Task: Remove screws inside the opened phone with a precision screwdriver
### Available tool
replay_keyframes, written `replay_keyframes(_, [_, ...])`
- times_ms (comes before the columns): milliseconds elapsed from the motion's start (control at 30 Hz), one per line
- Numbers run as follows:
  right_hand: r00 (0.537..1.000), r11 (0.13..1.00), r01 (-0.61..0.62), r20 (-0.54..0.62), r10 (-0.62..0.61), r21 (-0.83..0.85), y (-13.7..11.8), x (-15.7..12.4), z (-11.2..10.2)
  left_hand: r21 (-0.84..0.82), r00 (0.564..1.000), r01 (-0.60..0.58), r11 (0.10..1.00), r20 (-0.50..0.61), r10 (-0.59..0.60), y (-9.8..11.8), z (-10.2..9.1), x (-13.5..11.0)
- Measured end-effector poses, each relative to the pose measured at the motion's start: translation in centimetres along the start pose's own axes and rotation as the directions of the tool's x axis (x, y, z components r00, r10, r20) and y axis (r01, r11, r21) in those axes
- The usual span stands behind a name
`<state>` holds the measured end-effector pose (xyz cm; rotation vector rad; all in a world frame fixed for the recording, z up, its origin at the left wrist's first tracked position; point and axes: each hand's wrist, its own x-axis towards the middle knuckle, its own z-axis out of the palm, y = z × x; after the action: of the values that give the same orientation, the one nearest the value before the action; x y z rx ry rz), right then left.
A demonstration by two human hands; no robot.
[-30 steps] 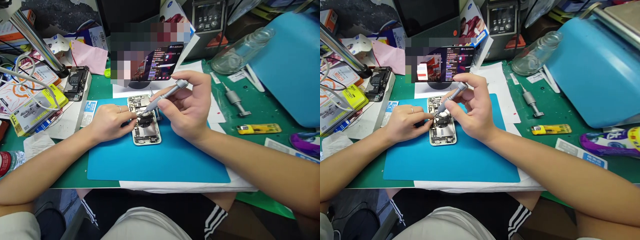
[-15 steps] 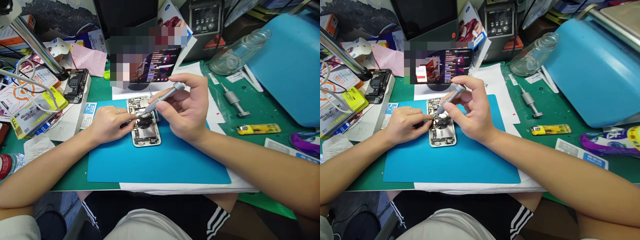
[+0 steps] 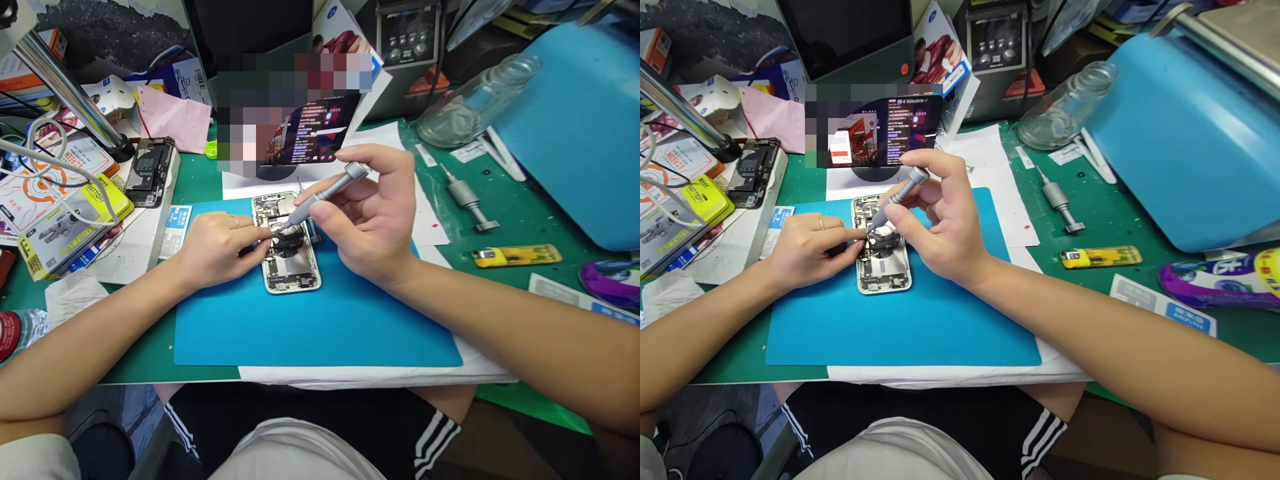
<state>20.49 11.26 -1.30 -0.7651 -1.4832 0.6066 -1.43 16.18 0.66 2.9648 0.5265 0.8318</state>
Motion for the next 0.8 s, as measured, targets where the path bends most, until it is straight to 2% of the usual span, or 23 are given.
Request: replay_keyframes(800, [0.999, 1.0, -0.023, 0.029, 0.023, -0.015, -0.03, -0.04, -0.16, 0.021, 0.999, 0.005, 1.0, 0.047, -0.006, 0.09, -0.04, 0.01])
